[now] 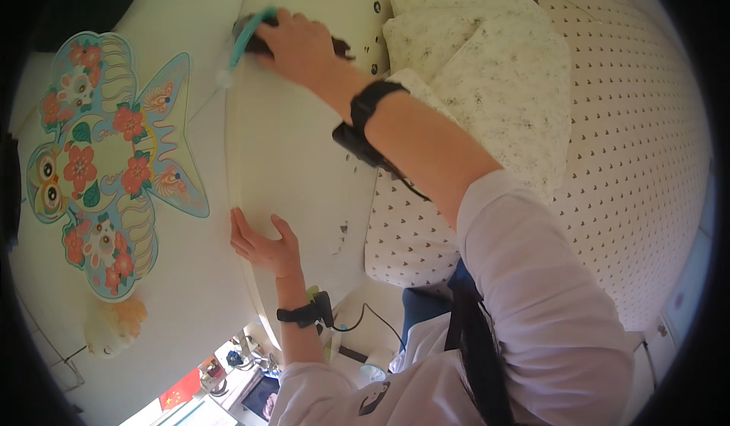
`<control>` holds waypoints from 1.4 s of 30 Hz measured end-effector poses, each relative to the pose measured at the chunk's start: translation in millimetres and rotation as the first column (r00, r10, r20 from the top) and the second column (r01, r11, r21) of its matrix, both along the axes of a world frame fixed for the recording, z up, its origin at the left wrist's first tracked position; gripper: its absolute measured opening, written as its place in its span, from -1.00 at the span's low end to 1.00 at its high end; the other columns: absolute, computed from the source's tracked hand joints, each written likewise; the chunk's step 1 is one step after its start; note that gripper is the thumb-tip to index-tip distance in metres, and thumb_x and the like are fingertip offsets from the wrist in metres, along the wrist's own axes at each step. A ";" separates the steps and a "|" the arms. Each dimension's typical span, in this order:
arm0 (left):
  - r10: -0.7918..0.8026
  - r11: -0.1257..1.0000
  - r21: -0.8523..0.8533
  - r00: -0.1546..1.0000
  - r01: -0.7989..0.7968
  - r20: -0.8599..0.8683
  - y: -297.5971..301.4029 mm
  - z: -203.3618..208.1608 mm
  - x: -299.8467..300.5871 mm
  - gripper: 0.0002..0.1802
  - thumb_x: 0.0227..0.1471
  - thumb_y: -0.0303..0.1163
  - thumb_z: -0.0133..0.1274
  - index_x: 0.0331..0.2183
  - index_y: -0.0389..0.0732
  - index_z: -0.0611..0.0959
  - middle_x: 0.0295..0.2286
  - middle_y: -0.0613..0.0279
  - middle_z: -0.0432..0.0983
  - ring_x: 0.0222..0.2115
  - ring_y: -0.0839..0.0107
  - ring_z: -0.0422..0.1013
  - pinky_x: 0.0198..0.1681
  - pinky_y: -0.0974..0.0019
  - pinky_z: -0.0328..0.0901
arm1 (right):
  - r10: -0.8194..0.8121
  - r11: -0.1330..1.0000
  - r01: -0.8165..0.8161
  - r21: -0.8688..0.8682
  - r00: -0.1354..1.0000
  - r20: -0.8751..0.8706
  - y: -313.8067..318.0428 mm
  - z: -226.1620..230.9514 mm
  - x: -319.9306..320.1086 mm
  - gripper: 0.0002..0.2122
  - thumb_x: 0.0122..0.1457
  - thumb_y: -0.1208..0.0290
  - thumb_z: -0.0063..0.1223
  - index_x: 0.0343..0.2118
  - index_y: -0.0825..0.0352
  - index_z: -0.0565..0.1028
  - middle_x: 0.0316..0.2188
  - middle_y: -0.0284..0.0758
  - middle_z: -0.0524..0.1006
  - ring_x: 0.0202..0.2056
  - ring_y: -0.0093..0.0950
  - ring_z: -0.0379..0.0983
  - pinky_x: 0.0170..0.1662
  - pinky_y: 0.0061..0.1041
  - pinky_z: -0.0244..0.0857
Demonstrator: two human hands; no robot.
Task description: The person washes a bucket in a sink, dries it with a paper towel, and fits a plastic liner into it. They then wipe down a wooden desk and the side of a bed frame using a brown cloth.
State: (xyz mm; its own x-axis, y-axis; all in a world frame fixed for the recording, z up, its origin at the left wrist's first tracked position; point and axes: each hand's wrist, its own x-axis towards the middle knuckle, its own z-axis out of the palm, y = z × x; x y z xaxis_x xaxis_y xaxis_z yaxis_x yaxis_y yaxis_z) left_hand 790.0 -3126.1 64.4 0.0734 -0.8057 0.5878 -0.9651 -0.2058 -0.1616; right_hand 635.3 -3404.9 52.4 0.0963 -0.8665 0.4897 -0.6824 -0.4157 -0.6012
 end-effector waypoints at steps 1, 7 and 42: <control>0.005 1.000 0.010 1.000 -0.004 -0.002 -0.7 -1.2 -1.1 -0.38 0.05 -0.22 0.04 0.10 -0.32 0.38 -0.01 -0.07 0.35 -0.10 0.00 0.32 -0.07 0.01 0.23 | -0.028 0.998 0.028 -0.048 1.000 0.010 -13.5 -4.1 -3.4 -0.62 0.00 0.14 0.20 -0.08 0.03 0.49 -0.31 -0.27 0.43 -0.25 -0.30 0.48 -0.33 -0.29 0.43; 0.003 1.000 0.027 1.000 -0.003 0.007 -0.9 0.2 0.9 -0.34 0.02 -0.19 0.05 0.09 -0.35 0.37 -0.01 -0.10 0.35 -0.11 -0.01 0.32 -0.07 0.00 0.23 | 0.086 0.987 -0.091 0.132 0.995 0.041 -35.0 12.6 -16.3 -0.53 0.05 0.22 0.18 0.06 0.13 0.40 -0.21 -0.15 0.43 -0.23 -0.20 0.46 -0.20 -0.26 0.41; -0.041 0.998 0.053 0.999 0.042 -0.014 -0.4 -1.4 -2.8 -0.30 0.04 -0.12 0.05 0.09 -0.42 0.35 0.01 -0.17 0.32 -0.07 -0.03 0.28 -0.02 0.00 0.17 | -0.045 0.890 -0.173 0.421 0.887 0.459 142.0 -87.1 50.7 -0.40 0.01 0.30 0.19 0.14 0.33 0.30 -0.24 -0.15 0.37 -0.22 -0.15 0.42 -0.21 -0.22 0.38</control>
State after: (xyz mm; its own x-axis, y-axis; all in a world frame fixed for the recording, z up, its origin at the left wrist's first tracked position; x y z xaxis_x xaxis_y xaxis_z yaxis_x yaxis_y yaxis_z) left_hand 787.1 -3126.5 63.0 0.0466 -0.8384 0.5430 -0.9747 -0.1571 -0.1590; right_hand 686.0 -3262.9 -34.7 0.0258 -0.9977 0.0622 -0.2762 -0.0669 -0.9588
